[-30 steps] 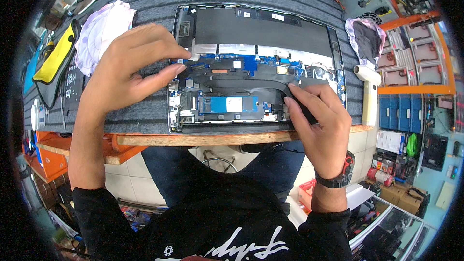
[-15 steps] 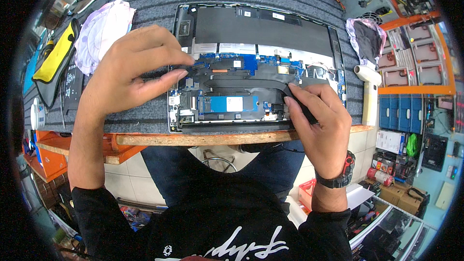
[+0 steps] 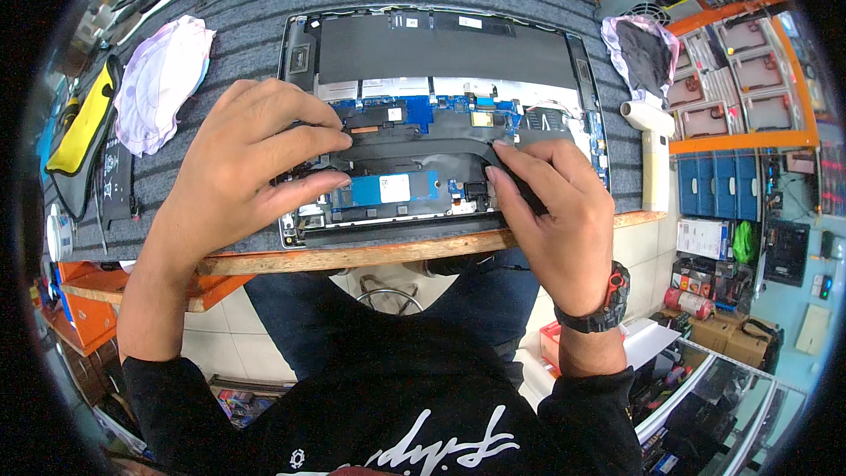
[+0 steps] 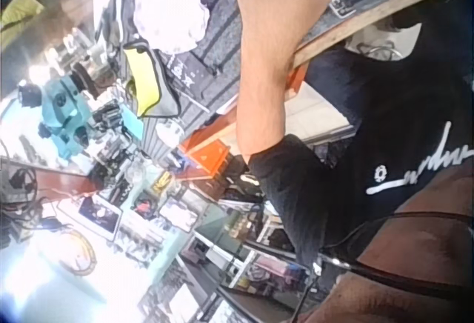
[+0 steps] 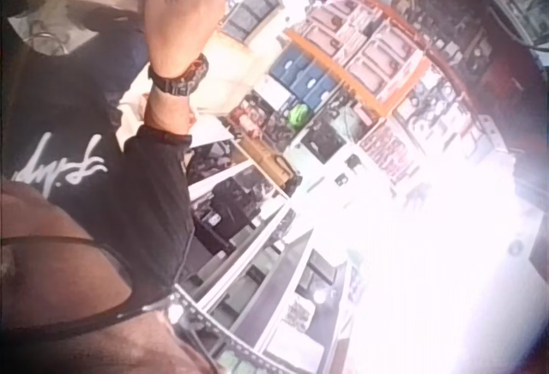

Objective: The person cleans the laptop motherboard with a cloth, dries it with a handheld blower, applies thermal paste from a syringe, and reattaches the cooling fan and heatsink using a screwdriver. The person also retrieves tools from a drawer and places them back after use.

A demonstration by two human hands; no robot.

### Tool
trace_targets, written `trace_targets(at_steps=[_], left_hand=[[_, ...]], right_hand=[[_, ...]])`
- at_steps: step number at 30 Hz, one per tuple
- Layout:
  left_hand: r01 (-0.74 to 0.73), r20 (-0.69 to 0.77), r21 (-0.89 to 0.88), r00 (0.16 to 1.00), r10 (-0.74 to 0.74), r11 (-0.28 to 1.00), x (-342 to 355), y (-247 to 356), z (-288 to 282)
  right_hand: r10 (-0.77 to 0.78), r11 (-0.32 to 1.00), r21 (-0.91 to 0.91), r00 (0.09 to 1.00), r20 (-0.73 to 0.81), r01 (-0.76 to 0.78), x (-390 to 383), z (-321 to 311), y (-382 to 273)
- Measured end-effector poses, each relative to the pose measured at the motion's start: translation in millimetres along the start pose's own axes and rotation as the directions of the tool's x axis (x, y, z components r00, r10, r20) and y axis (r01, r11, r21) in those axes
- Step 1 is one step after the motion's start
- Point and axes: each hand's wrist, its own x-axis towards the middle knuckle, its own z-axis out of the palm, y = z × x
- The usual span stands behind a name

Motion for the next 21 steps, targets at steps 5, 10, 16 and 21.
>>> trace_targets(at_steps=[5, 10, 16, 21], left_hand=[[-0.006, 0.016, 0.013, 1.000, 0.006, 1.000, -0.1, 0.8, 2.3], [0.003, 0.032, 0.028, 0.999, -0.004, 1.000, 0.9, 2.2, 1.7], [-0.006, 0.041, 0.029, 0.999, 0.005, 1.000, 2.9, 2.9, 0.0], [-0.009, 0.044, 0.040, 0.999, 0.007, 0.999, 2.9, 3.0, -0.4]], right_hand=[[-0.049, 0.996, -0.069, 0.999, -0.006, 0.049, -0.3, 0.8, 4.0], [-0.018, 0.999, -0.045, 1.000, 0.003, 0.018, 0.4, 2.4, 3.7], [-0.037, 0.999, -0.037, 0.999, 0.022, 0.038, 1.2, -0.7, 3.6], [-0.039, 0.999, -0.033, 0.998, 0.042, 0.041, 2.0, -0.1, 4.1]])
